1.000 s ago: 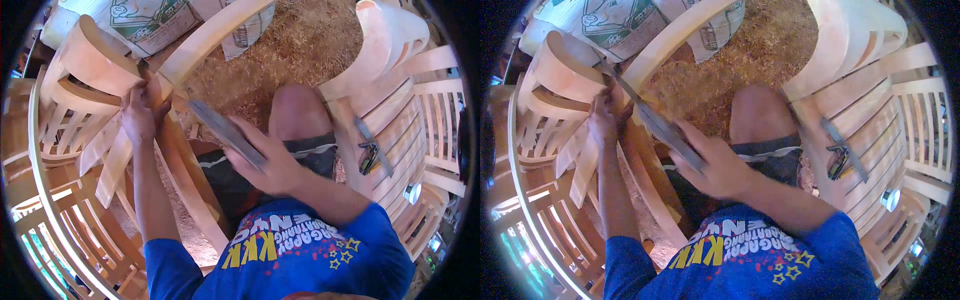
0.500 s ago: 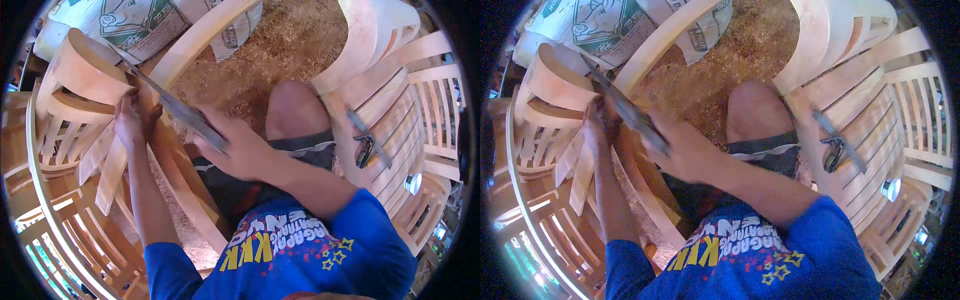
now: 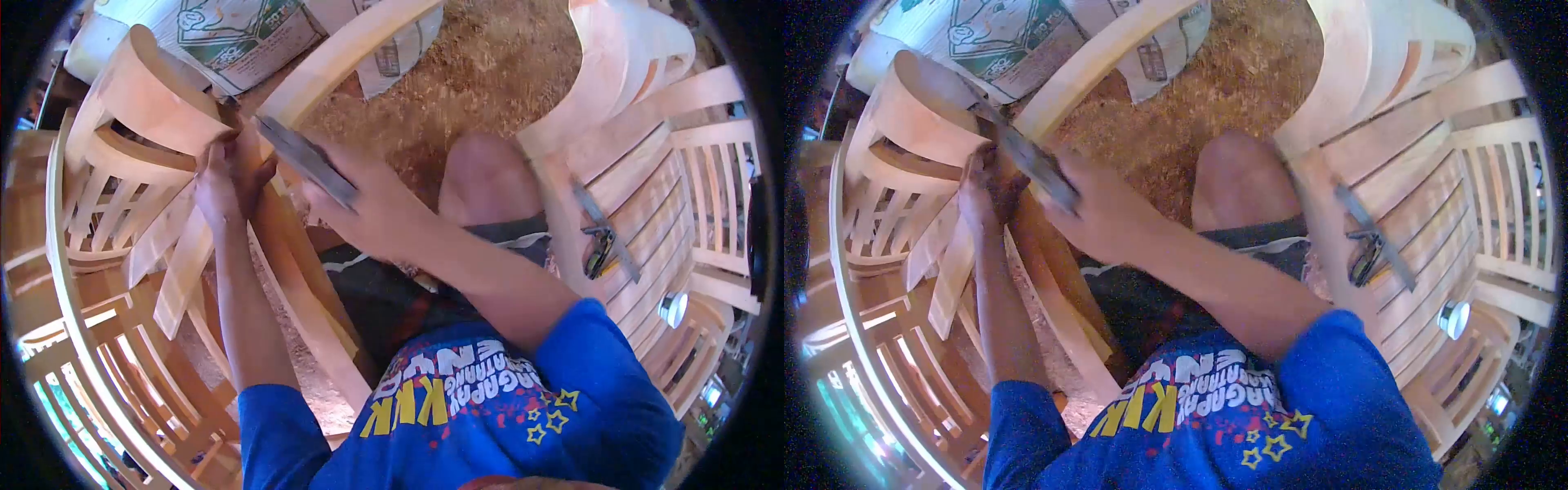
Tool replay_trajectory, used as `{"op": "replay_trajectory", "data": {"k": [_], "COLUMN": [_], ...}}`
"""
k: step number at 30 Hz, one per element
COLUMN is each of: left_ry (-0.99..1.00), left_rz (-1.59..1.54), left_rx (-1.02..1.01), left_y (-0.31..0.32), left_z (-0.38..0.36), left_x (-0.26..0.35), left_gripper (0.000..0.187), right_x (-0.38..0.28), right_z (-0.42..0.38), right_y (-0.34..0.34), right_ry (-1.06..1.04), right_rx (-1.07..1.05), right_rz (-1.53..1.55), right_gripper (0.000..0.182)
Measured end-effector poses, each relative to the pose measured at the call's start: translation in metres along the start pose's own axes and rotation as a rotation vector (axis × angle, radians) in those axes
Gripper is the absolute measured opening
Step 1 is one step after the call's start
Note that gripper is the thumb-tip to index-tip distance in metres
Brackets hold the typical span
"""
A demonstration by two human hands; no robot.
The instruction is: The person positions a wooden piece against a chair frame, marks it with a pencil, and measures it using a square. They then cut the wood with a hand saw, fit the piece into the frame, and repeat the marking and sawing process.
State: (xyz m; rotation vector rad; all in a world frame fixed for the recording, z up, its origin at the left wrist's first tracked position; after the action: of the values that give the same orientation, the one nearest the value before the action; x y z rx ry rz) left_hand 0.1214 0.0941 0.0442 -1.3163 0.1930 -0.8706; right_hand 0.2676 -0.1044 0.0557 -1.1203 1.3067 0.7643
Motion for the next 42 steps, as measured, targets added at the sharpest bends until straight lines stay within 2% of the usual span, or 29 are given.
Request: {"op": "replay_trajectory", "data": {"k": [2, 3, 5, 8, 9, 10, 11, 12, 13, 15, 16, 18, 19, 20, 23, 25, 26, 27, 29, 31, 33, 34, 37, 40, 41, 42], "left_ry": [-0.054, -0.031, 0.020, 0.014, 0.042, 0.063, 0.073, 0.070, 0.058, 0.046, 0.036, -0.005, 0.021, 0.049, 0.067, 0.070, 0.060, 0.040, 0.057, 0.060, 0.021, -0.022, 0.109, 0.042, 0.058, 0.068], "left_rz": [0.088, 0.093, 0.108, 0.185, 0.144, 0.100, 0.056, 0.023, -0.005, -0.010, 0.020, 0.085, 0.087, 0.093, 0.102, 0.079, 0.061, 0.049, -0.029, -0.038, 0.032, 0.079, 0.113, 0.178, 0.135, 0.092], "left_rx": [-0.017, -0.004, 0.012, 0.018, 0.023, 0.029, 0.034, 0.041, 0.059, 0.091, 0.076, 0.025, 0.042, 0.053, 0.064, 0.048, 0.033, 0.016, 0.062, 0.064, 0.016, -0.024, 0.057, -0.012, -0.007, -0.002], "left_y": [-0.004, -0.006, -0.007, -0.007, -0.007, -0.006, -0.003, -0.001, -0.001, -0.004, -0.005, -0.004, -0.003, -0.002, -0.004, -0.002, 0.001, 0.004, 0.005, 0.002, -0.001, -0.003, -0.005, -0.002, 0.001, 0.005], "left_z": [-0.001, -0.001, -0.002, -0.001, 0.001, 0.001, -0.001, -0.003, -0.003, -0.004, 0.000, -0.001, -0.002, -0.003, -0.003, 0.002, 0.003, 0.000, -0.001, -0.001, 0.001, -0.002, -0.001, -0.001, 0.002, 0.002], "left_x": [0.011, 0.012, 0.012, 0.008, 0.009, 0.007, 0.007, 0.009, 0.010, 0.004, 0.009, 0.015, 0.012, 0.009, 0.003, 0.002, -0.003, -0.007, 0.000, 0.003, 0.012, 0.012, 0.014, 0.002, -0.001, -0.010], "left_gripper": [0.073, 0.073, 0.074, 0.071, 0.070, 0.069, 0.068, 0.067, 0.067, 0.067, 0.067, 0.067, 0.068, 0.068, 0.069, 0.069, 0.069, 0.069, 0.068, 0.066, 0.060, 0.058, 0.067, 0.059, 0.062, 0.065], "right_x": [0.002, 0.009, 0.008, 0.005, 0.010, 0.006, 0.008, -0.002, -0.006, -0.023, -0.020, 0.000, 0.009, 0.008, 0.002, 0.005, 0.008, -0.001, -0.002, -0.011, -0.005, 0.001, 0.004, 0.001, -0.004, 0.003], "right_z": [-0.079, -0.115, -0.168, -0.146, -0.110, -0.064, -0.015, 0.027, 0.032, 0.036, 0.013, -0.073, -0.113, -0.148, -0.176, -0.110, -0.064, -0.021, 0.031, 0.036, -0.034, -0.075, -0.169, -0.149, -0.115, -0.075], "right_y": [-0.027, -0.037, -0.054, -0.049, -0.034, -0.023, -0.006, 0.006, 0.007, 0.003, -0.006, -0.027, -0.038, -0.050, -0.062, -0.036, -0.021, -0.012, 0.006, 0.004, -0.019, -0.027, -0.058, -0.050, -0.039, -0.022], "right_ry": [-0.004, 0.023, 0.123, 0.093, 0.054, -0.006, 0.003, -0.058, -0.057, -0.064, -0.120, 0.030, 0.134, 0.090, 0.202, -0.005, 0.078, -0.055, -0.026, 0.023, -0.093, -0.032, 0.171, 0.055, -0.052, 0.030], "right_rx": [-0.012, -0.034, -0.125, -0.108, -0.075, 0.002, -0.012, 0.039, 0.066, 0.114, 0.112, 0.011, -0.078, -0.071, -0.126, -0.027, -0.089, 0.039, 0.028, 0.032, 0.085, 0.033, -0.106, -0.054, -0.028, -0.058], "right_rz": [0.006, -0.031, -0.041, -0.025, -0.008, 0.015, 0.096, 0.050, 0.010, -0.077, 0.001, 0.066, -0.038, -0.062, -0.035, -0.002, 0.058, 0.025, 0.004, -0.102, 0.007, 0.011, 0.014, 0.002, -0.061, 0.018], "right_gripper": [0.059, 0.067, 0.070, 0.067, 0.066, 0.059, 0.048, 0.040, 0.039, 0.039, 0.043, 0.058, 0.065, 0.066, 0.067, 0.062, 0.056, 0.050, 0.048, 0.049, 0.055, 0.058, 0.066, 0.065, 0.064, 0.062]}}
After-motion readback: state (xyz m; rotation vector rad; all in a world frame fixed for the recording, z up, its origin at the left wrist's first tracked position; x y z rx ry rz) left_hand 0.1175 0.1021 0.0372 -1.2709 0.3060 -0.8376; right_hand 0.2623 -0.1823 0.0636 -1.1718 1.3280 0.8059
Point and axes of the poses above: each hand's wrist, its own z-axis towards the middle knuckle, its own y-axis out of the palm, x = y × z, the point moved 9 cm from there along z, towards the middle knuckle, and after that the axes turned 8 degrees about y, right-handed, at the moved point
